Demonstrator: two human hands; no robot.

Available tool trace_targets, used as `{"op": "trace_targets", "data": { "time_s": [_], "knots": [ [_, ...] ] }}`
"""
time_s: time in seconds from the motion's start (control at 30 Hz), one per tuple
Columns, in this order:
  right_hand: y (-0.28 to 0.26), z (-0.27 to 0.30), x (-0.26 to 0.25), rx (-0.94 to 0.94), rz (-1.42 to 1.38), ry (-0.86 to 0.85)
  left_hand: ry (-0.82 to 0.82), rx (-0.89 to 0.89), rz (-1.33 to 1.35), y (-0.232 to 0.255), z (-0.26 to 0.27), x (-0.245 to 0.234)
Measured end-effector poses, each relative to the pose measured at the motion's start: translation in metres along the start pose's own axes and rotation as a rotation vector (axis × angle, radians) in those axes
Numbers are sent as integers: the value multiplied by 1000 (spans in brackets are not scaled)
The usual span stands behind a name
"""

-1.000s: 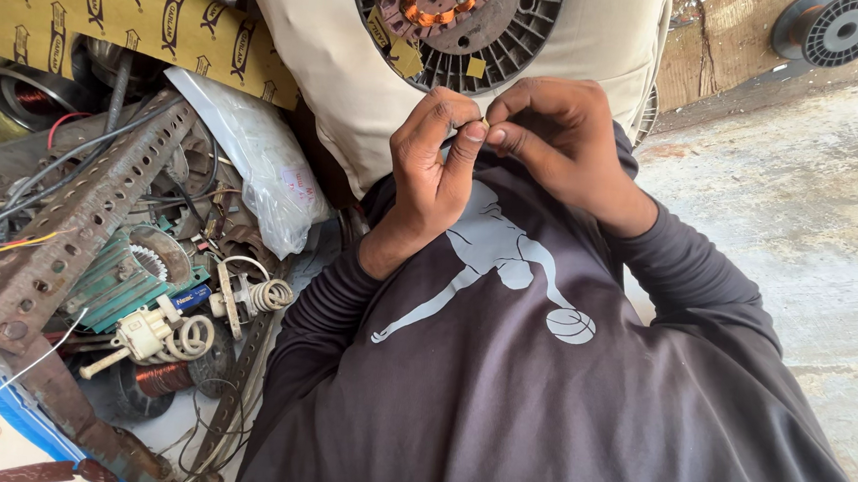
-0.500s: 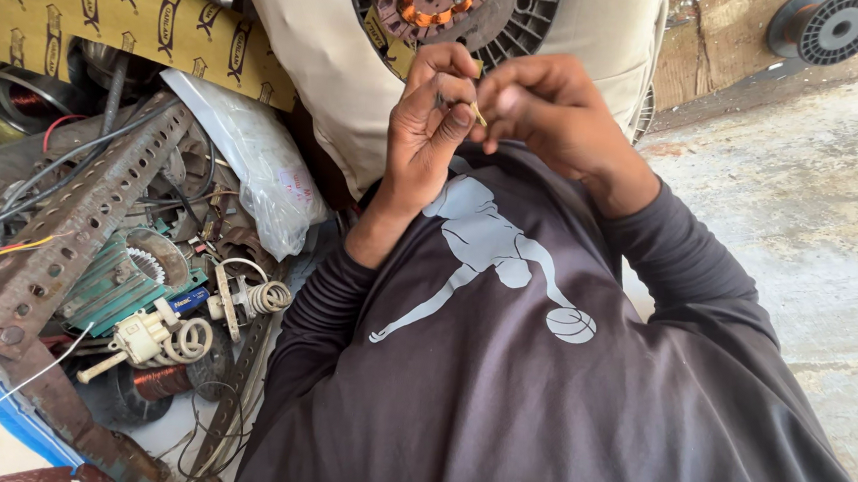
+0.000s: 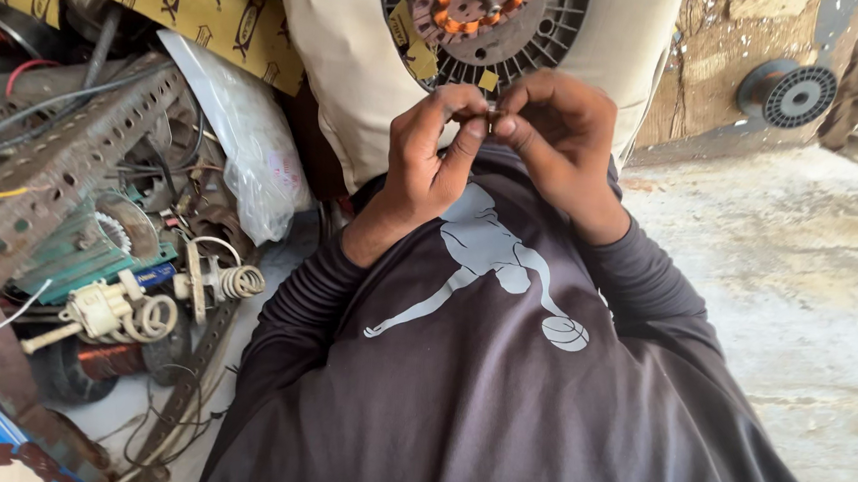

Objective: The person cuts small strips of insulating material using scissors and places them into the slots of a motor stator. The person then folds the strips and inserts them into the stator slots to insulate the copper windings.

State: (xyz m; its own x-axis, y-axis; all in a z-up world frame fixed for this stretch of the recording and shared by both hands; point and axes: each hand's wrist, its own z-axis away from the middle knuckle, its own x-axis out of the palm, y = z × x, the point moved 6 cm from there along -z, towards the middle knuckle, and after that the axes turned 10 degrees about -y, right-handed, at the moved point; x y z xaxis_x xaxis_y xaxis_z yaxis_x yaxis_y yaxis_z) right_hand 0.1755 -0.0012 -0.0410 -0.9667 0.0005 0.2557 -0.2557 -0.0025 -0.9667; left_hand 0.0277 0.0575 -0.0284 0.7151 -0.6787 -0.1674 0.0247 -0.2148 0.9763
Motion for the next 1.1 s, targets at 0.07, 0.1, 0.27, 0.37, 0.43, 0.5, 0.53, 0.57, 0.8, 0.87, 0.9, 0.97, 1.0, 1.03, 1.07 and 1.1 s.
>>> {"op": "trace_targets", "data": {
  "time_s": [0.07,0.1,0.27,0.37,0.43,0.5,0.53,0.57,0.8,0.87,0.9,0.97,1.0,1.03,1.07,1.1],
  "knots": [
    [-10,0,3,-44,172,-29,3,-2,-1,-1,1,-1],
    [-12,-1,3,-43,166,-37,2,7,-13,-1,2,0],
    [-2,0,3,81,-25,30,65,77,-118,5,2,1],
    [-7,2,4,-9,179,30,58,75,-160,5,1,4],
    [-11,3,4,-97,366,36,50,82,-145,5,2,5],
    [-10,6,6,-154,482,42,19,-46,42,-7,5,7],
    [-8,6,7,-174,505,45,2,-104,132,-13,6,8],
    [-6,5,9,-194,528,49,-7,-92,168,-15,6,9],
    [6,3,0,-141,374,-99,-66,-84,484,-25,5,15],
    [8,1,2,-159,326,-117,-69,-30,346,-18,4,11],
    [15,0,2,-97,162,-64,-54,42,164,-10,5,8],
    [29,3,2,39,-164,45,-30,108,0,2,8,7],
    [21,0,3,-54,48,-11,-23,114,11,4,5,5],
    [11,-2,5,-147,260,-67,-16,119,21,6,2,2],
    [2,-4,8,-243,472,-120,-40,104,85,6,-2,0],
    [-2,-9,6,-283,503,-150,-64,89,148,5,-5,-2]
  ]
}}
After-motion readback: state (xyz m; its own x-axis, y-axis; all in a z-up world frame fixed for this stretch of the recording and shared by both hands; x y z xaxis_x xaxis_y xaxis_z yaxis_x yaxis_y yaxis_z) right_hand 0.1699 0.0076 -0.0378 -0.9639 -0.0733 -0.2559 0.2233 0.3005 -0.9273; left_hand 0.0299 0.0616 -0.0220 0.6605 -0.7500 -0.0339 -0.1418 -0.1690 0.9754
